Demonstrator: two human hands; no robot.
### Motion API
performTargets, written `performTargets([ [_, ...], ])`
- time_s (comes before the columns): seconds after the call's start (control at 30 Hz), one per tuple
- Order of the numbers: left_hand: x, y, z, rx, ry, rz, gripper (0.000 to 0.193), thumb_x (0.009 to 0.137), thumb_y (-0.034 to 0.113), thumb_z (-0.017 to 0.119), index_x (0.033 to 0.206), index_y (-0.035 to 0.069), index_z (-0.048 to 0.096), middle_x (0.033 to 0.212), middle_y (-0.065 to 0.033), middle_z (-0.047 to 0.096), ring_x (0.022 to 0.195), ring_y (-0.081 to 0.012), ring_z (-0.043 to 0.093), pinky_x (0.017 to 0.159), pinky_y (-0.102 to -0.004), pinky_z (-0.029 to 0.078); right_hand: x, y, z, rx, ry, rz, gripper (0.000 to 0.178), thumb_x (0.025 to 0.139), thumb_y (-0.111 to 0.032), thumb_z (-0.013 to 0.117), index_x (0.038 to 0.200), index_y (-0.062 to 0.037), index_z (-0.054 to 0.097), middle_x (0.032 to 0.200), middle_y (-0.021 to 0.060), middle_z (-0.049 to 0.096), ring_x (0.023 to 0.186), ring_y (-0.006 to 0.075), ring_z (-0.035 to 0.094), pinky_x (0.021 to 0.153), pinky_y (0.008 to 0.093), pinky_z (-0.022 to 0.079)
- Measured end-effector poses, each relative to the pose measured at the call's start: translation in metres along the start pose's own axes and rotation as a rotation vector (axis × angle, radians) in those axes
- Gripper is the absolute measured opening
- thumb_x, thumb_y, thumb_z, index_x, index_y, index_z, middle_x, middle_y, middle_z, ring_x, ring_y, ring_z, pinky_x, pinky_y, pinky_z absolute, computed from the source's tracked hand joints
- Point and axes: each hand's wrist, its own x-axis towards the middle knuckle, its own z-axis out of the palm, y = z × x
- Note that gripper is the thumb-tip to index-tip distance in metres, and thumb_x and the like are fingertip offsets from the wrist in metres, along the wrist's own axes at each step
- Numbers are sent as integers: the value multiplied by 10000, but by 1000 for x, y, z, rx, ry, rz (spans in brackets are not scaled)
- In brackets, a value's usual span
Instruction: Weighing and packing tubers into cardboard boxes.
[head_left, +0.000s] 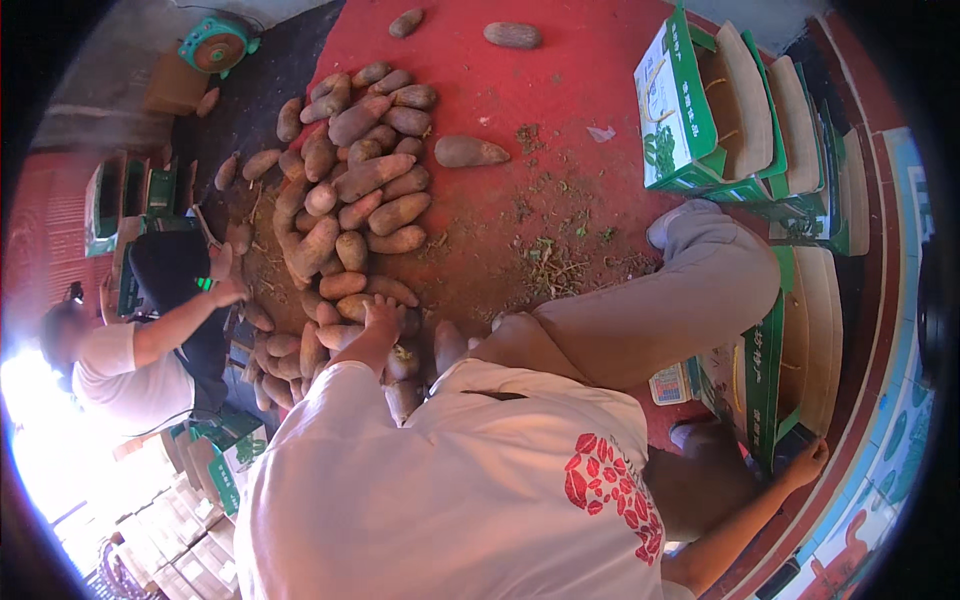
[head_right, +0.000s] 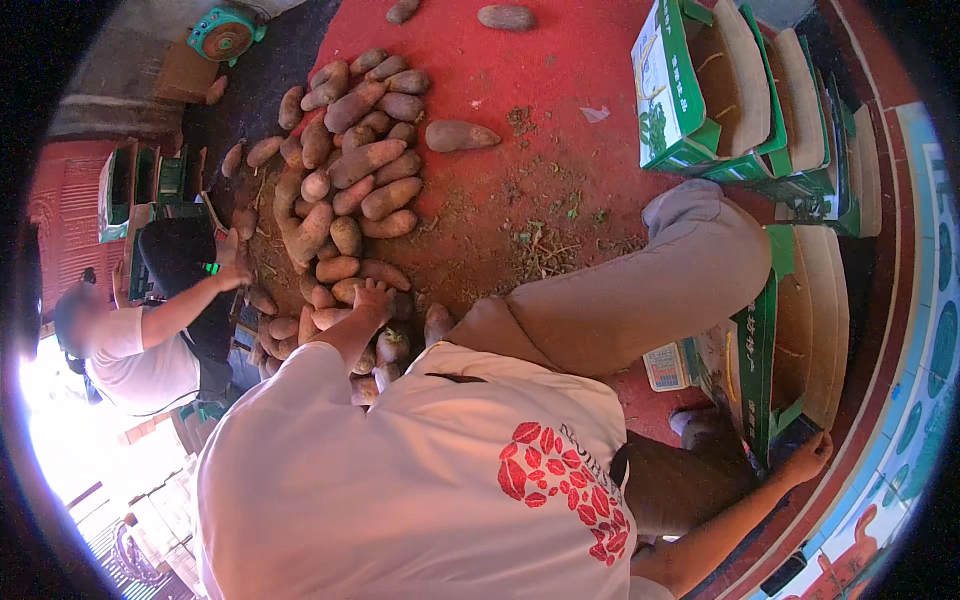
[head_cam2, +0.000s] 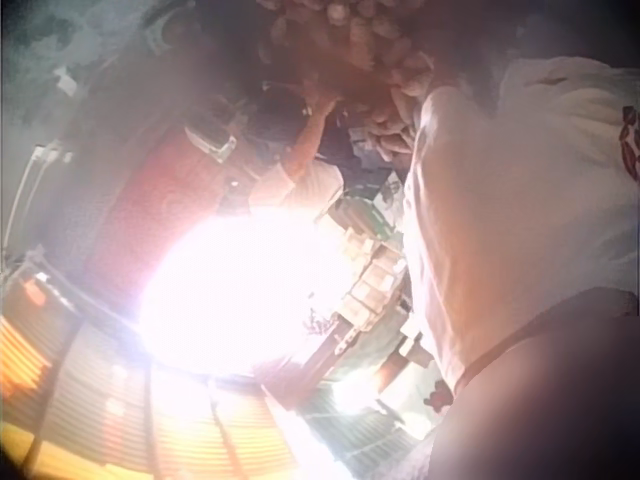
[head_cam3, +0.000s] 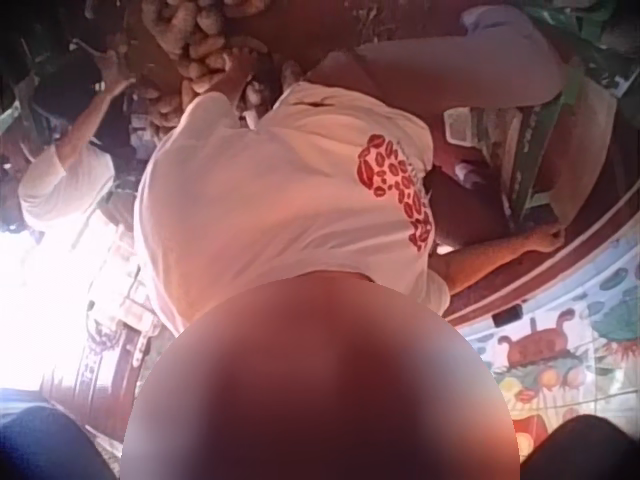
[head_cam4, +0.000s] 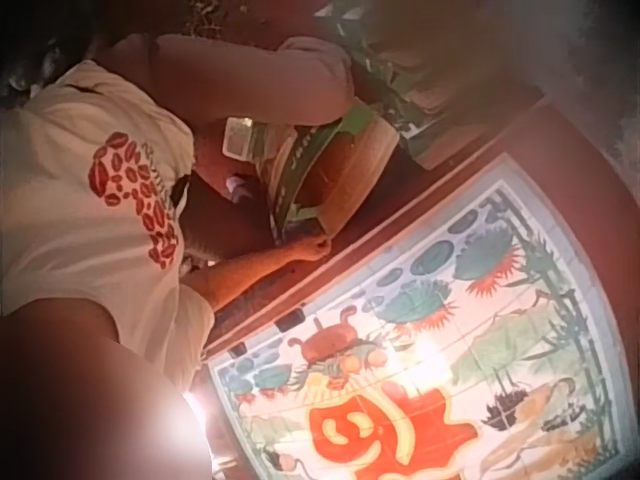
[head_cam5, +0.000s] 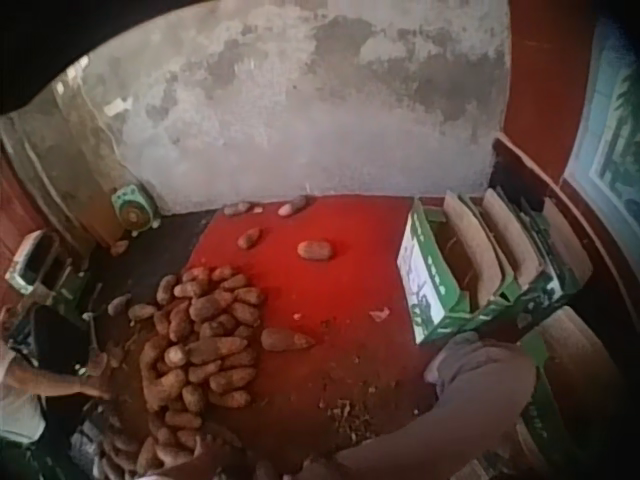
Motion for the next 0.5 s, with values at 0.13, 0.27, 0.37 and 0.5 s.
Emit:
performTargets([
  [0.13,-14,-3,29,37,45,34,421,844,249,548,1260,214,492,1251,-75,477,1188,-317,425,952,-545,347,19,-1,10,-26,-92,32,286,897,-254,535,1057,-29,610,1042,152,630,964,305,596,818,379,458],
  [0.27,-5,-10,18,26,37,74,472,785,262,627,1237,207,502,1195,-69,508,1133,-302,471,928,-496,388,17,5,8,-42,-67,-67,283,900,-250,535,1065,-29,599,1051,142,626,962,304,598,806,380,462],
  [0.37,-7,-19,-16,65,70,87,609,677,286,727,1220,147,491,1172,-90,520,1100,-301,501,907,-428,425,13,4,1,-61,-49,-108,280,907,-248,530,1072,-30,593,1042,138,628,942,302,604,790,380,468],
  [0.5,-19,-33,-71,-341,175,-146,728,603,319,775,1204,61,456,1160,-132,525,1090,-301,525,907,-376,448,5,-4,-1,44,-15,-160,270,916,-234,530,1073,-22,586,1019,135,630,918,285,607,780,364,468],
])
